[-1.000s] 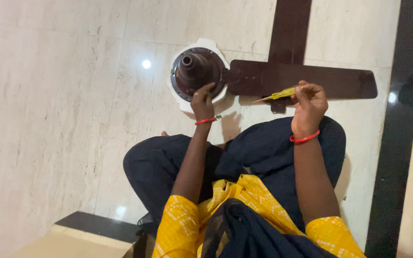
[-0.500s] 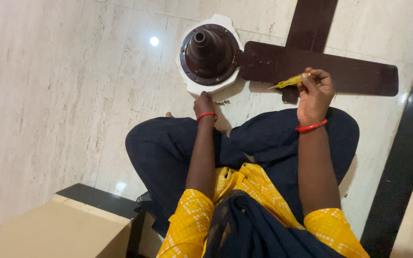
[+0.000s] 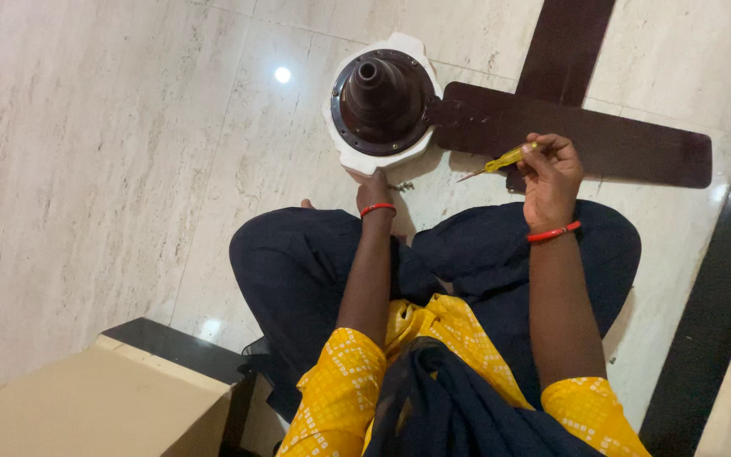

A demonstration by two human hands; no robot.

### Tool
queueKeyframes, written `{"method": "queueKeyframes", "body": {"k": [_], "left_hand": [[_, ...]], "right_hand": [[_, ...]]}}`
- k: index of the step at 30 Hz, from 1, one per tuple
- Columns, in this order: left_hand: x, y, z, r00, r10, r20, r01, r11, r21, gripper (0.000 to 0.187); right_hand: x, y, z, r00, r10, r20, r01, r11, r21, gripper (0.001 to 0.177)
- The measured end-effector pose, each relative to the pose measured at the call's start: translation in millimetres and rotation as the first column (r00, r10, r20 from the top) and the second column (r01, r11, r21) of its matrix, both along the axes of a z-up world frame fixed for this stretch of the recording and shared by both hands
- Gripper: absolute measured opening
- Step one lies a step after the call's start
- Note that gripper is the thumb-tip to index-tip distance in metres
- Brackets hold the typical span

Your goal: The person sits on the floor and attaches fan blades to the motor housing using a screwdriver. They align each blade, insert screws, and tighten them to secure the blades to the central hub.

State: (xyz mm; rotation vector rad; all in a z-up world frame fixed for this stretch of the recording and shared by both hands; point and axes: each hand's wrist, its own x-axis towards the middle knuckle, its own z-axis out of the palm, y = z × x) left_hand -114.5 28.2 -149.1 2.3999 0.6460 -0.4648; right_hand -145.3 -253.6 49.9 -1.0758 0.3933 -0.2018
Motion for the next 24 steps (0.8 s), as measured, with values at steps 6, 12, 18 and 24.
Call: {"method": "queueKeyframes", "body": {"k": [6, 12, 18, 24], "left_hand": [[-1.7, 10.5, 13.3, 0.985, 0.158, 0.072, -0.143, 0.973, -0.179, 0.031], [-1.6, 18.8, 5.4, 0.984, -0.130, 0.118, 0.112, 0.982, 0.150, 0.030], [-2.4, 10.2, -4.2, 0.959, -0.262, 0.113, 0.243, 0.957, 0.156, 0.028], [-2.3, 14.7, -29.2, 0.899, -0.364, 0.244, 0.321, 0.926, 0.200, 0.024]], "right_hand": [[0.7, -1.6, 0.6, 0.999, 0.021, 0.041, -0.023, 0.998, 0.054, 0.018], [-3.5, -5.5, 1.6, 0.999, 0.019, 0.046, -0.022, 0.998, 0.063, 0.017], [-3.7, -4.1, 5.9, 0.997, 0.042, 0.062, -0.046, 0.997, 0.068, 0.019], [-4.0, -1.7, 8.1, 0.999, 0.023, 0.031, -0.023, 1.000, -0.004, 0.018]]}}
